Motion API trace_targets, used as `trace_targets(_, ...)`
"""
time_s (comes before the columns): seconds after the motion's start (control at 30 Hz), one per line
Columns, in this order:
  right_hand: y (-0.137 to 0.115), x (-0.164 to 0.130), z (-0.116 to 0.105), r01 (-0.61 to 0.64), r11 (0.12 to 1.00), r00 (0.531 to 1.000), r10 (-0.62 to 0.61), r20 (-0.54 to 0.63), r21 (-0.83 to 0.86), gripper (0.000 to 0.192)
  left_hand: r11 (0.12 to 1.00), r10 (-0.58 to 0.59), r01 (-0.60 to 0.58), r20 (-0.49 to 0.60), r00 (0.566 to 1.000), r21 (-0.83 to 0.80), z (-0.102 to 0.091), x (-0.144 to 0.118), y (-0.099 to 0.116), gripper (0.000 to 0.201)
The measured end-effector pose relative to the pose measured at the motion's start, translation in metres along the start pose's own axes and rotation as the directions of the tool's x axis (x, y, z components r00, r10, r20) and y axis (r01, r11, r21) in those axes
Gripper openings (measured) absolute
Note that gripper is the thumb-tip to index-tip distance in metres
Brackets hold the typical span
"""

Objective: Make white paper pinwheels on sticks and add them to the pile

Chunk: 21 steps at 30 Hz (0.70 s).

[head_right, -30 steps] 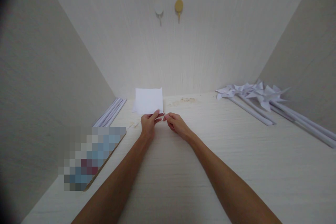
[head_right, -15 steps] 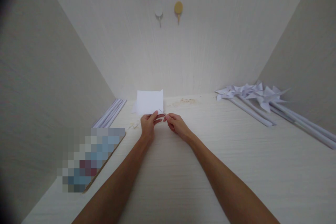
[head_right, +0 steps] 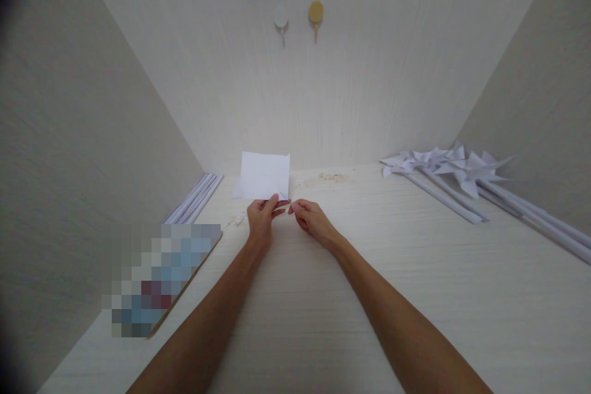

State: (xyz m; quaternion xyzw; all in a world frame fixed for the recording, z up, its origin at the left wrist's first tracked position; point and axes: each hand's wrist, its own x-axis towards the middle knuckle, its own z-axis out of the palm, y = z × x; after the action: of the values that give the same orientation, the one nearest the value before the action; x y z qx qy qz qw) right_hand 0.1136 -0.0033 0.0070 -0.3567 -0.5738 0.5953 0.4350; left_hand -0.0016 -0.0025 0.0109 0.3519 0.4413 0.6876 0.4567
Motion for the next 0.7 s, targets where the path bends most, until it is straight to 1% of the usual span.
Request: trace_targets(0.7, -0.0032, -0.0014, 0.0009, -0.004, 1.000, 1.000, 0.004, 0.002, 0.009, 0.023, 1.000, -0.011, 0.010, 0.019, 1.000, 0.010, 0.0000, -0.0002, 0.0004, 0.021)
